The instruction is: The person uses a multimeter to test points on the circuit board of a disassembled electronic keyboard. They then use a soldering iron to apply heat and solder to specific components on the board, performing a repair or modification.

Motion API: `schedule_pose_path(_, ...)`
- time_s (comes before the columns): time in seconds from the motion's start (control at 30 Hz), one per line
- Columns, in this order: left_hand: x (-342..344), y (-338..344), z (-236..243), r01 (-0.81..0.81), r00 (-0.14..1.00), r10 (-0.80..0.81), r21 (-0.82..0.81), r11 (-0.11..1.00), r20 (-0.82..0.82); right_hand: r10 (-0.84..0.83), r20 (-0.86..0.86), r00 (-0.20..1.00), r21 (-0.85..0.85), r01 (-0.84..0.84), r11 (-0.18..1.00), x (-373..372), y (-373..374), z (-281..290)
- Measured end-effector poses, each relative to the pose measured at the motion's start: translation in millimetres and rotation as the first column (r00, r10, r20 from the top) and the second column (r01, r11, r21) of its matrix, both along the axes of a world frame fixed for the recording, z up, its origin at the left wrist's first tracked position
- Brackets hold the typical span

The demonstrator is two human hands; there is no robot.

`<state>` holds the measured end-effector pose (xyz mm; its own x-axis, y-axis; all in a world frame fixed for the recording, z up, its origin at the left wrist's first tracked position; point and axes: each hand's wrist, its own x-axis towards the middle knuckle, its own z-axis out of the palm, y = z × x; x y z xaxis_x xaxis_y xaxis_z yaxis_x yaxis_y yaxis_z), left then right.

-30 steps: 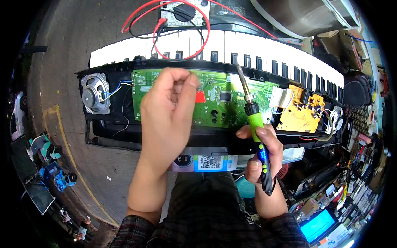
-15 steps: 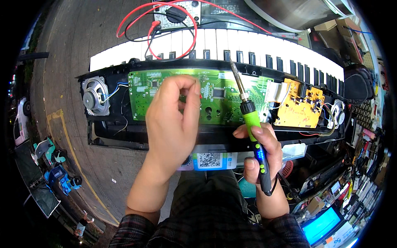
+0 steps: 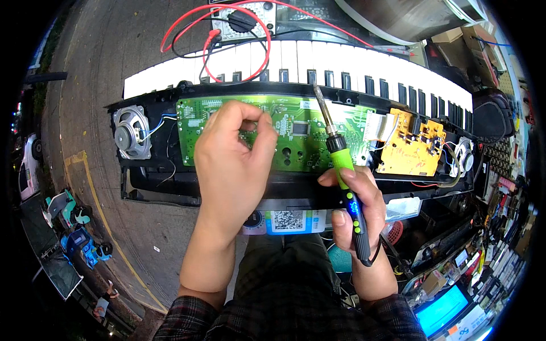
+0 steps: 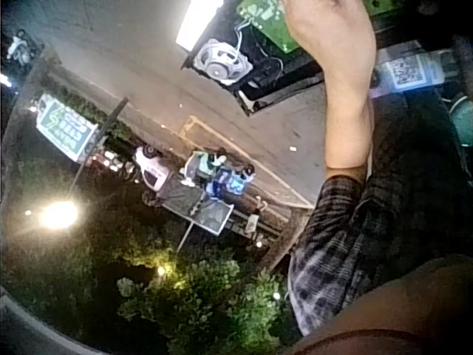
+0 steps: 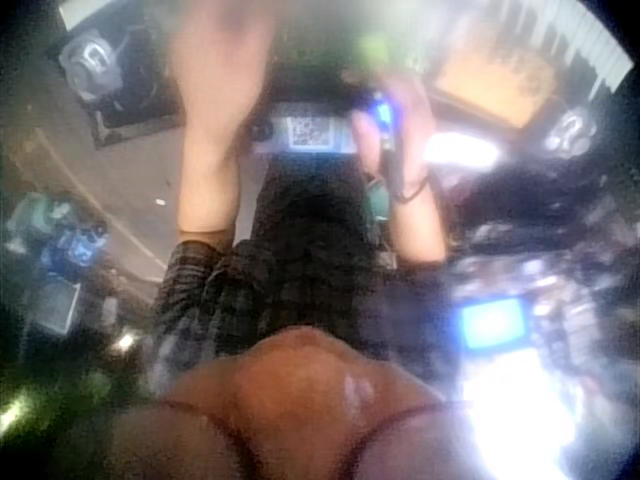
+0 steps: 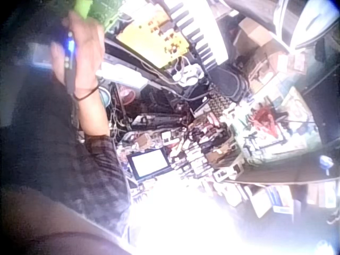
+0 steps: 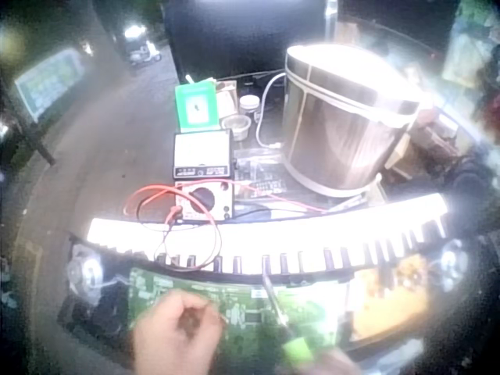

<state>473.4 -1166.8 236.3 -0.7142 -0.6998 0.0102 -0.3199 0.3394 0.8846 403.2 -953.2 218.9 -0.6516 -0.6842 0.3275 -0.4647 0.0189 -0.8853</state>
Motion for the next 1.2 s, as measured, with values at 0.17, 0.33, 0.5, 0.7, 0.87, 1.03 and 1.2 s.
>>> schedule_pose_path(0.17,-1,1,-1,0.003,0.999,0.003,-0.171,0.985,0.037,-0.008,-0.005,1.000,-0.006,0.008,1.000,0,0,0)
schedule_pose_path(0.33,-1,7,4,-0.040,0.994,0.049,0.097,0.994,-0.095,0.011,-0.015,1.000,-0.013,-0.011,1.000,-1,0,2)
schedule_pose_path(0.5,3,15,0,-0.029,0.993,0.041,0.115,0.993,-0.110,0.003,-0.018,1.000,-0.006,-0.003,1.000,1,0,1)
schedule_pose_path(0.7,2,20,3,-0.069,0.990,0.097,0.253,0.965,-0.099,0.003,-0.012,1.000,-0.007,-0.003,1.000,1,-1,-1)
schedule_pose_path(0.87,3,12,4,-0.055,0.993,0.085,0.304,0.951,-0.087,0.002,0.003,1.000,-0.030,-0.002,1.000,1,0,-4)
schedule_pose_path(1.03,-2,0,-1,-0.016,0.997,0.031,0.200,0.980,-0.074,0.001,0.049,0.999,-0.064,0.002,0.998,3,4,-7)
schedule_pose_path(1.2,-12,-18,5,0.133,0.990,-0.134,-0.011,0.991,-0.051,-0.005,0.033,0.999,-0.065,0.007,0.998,3,6,-8)
